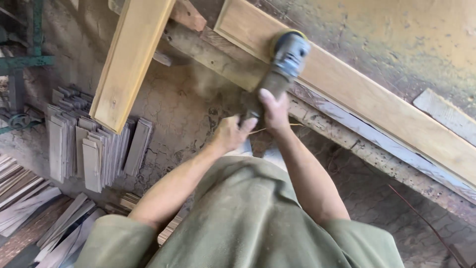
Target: Sanding wood planks using a power sander and applying glue to joins in a workshop.
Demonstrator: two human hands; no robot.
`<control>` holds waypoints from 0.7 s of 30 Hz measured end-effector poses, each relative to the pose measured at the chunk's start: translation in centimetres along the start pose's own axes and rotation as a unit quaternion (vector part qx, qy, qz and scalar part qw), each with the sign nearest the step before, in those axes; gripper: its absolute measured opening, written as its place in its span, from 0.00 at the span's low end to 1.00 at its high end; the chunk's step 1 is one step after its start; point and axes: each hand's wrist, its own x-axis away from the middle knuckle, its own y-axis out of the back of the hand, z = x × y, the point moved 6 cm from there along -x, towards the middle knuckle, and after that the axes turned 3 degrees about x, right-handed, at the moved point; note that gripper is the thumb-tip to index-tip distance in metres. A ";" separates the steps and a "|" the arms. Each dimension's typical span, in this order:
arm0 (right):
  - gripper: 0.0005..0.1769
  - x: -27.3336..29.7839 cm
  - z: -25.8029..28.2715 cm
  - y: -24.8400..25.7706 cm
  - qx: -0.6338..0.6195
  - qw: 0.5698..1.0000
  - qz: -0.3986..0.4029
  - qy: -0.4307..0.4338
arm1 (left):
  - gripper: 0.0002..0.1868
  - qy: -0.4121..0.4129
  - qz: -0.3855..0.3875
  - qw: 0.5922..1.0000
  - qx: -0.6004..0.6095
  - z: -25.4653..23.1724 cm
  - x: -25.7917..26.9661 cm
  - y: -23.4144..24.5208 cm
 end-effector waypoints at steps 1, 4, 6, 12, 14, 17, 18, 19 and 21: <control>0.21 -1.2 -0.4 -2.4 0.003 1.000 -0.001 -0.003 | 0.36 0.002 0.002 1.000 0.003 1.5 -0.6 1.3; 0.23 -3.0 -1.6 -8.2 -0.033 0.998 0.049 0.038 | 0.34 0.006 -0.080 0.996 0.032 5.2 -0.8 5.1; 0.26 -4.8 -2.3 -11.6 0.013 0.994 0.102 0.021 | 0.32 0.055 -0.139 0.986 0.073 6.3 -0.9 7.9; 0.32 -5.2 2.2 -12.7 0.152 0.968 0.158 -0.121 | 0.33 0.096 -0.183 0.978 0.032 2.9 0.8 7.5; 0.32 -4.4 3.5 -8.5 0.110 0.979 0.146 -0.086 | 0.32 0.072 -0.108 0.987 0.099 2.4 0.2 5.0; 0.34 -1.3 3.4 -3.3 0.063 0.984 0.139 -0.094 | 0.34 0.062 -0.078 0.992 0.083 0.5 2.8 -0.1; 0.37 -0.3 2.9 -0.6 0.063 0.984 0.102 -0.134 | 0.36 0.058 -0.082 0.995 -0.003 -0.6 3.6 -2.2; 0.37 0.9 2.8 2.2 0.059 0.984 0.105 -0.131 | 0.36 0.057 -0.087 0.995 -0.007 -1.4 3.9 -4.6; 0.38 3.5 2.7 8.8 0.037 0.991 0.037 -0.120 | 0.35 0.063 -0.031 0.995 -0.069 -3.1 5.0 -10.3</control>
